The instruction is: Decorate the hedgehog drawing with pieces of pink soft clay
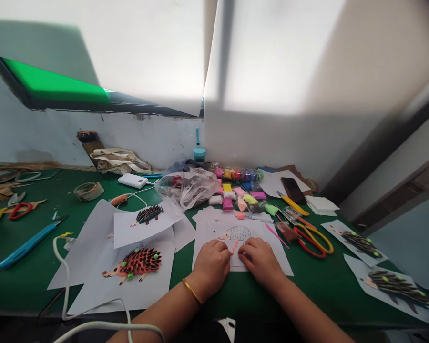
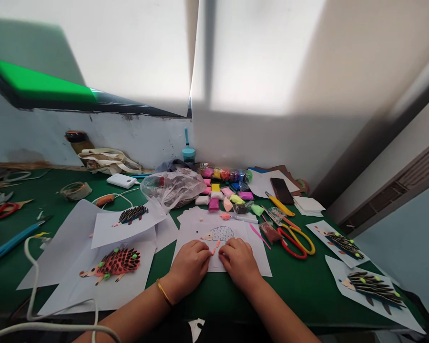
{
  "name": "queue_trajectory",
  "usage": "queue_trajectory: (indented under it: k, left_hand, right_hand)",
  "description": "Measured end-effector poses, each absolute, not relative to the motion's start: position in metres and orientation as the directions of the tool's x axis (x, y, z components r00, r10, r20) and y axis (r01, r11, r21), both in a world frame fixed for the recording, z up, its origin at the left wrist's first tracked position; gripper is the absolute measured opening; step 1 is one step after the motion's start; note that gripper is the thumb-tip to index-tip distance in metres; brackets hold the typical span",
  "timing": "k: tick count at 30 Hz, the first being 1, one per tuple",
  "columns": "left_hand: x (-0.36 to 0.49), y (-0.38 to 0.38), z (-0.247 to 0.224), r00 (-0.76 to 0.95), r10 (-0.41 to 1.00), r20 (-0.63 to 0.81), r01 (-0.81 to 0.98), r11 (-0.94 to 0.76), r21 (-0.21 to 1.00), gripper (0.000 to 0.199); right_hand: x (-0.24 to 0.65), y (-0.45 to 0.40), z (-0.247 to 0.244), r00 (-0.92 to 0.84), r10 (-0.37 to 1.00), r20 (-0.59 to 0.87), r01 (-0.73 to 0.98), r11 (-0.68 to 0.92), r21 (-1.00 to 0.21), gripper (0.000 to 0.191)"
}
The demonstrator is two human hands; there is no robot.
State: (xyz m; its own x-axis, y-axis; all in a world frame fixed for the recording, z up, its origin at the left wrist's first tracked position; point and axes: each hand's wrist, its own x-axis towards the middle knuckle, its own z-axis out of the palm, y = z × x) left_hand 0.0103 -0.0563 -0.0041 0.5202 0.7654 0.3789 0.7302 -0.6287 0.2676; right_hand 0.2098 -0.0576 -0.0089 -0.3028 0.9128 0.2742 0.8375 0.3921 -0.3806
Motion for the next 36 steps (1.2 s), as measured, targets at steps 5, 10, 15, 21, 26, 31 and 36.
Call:
queue_trajectory:
  k: [5, 10, 15, 21, 26, 31, 36]
  left_hand:
    - [0.010, -0.056, -0.004, 0.517, 0.758, 0.397, 0.721, -0.636, 0.275, 0.014]
    - [0.010, -0.057, -0.004, 0.517, 0.760, 0.395, 0.732, -0.631, 0.258, 0.012]
    - [0.009, -0.056, -0.005, 0.506, 0.771, 0.387, 0.735, -0.620, 0.274, 0.012]
    - [0.008, -0.059, 0.003, 0.447, 0.788, 0.424, 0.737, -0.593, 0.325, 0.021]
    - [0.006, -0.060, 0.007, 0.474, 0.723, 0.503, 0.666, -0.668, 0.332, 0.013]
    - [0.006, -0.061, 0.010, 0.453, 0.718, 0.529, 0.664, -0.667, 0.337, 0.012]
    - [0.006, -0.062, 0.009, 0.423, 0.734, 0.531, 0.638, -0.658, 0.401, 0.005]
  right_hand:
    - [0.207, -0.053, -0.009, -0.356, 0.893, 0.275, 0.829, 0.437, -0.347, 0.027]
    - [0.201, -0.045, -0.003, -0.420, 0.872, 0.251, 0.820, 0.483, -0.306, 0.015]
    - [0.202, -0.044, -0.004, -0.412, 0.863, 0.293, 0.798, 0.497, -0.340, 0.004]
    - [0.201, -0.053, 0.001, -0.394, 0.867, 0.306, 0.732, 0.498, -0.466, 0.011]
    - [0.194, -0.059, 0.005, -0.277, 0.951, 0.136, 0.605, 0.282, -0.744, 0.008]
    - [0.194, -0.060, 0.006, -0.239, 0.968, 0.070, 0.430, 0.170, -0.886, 0.015]
    - [0.191, -0.060, 0.007, -0.220, 0.972, 0.078, 0.402, 0.164, -0.901, 0.022]
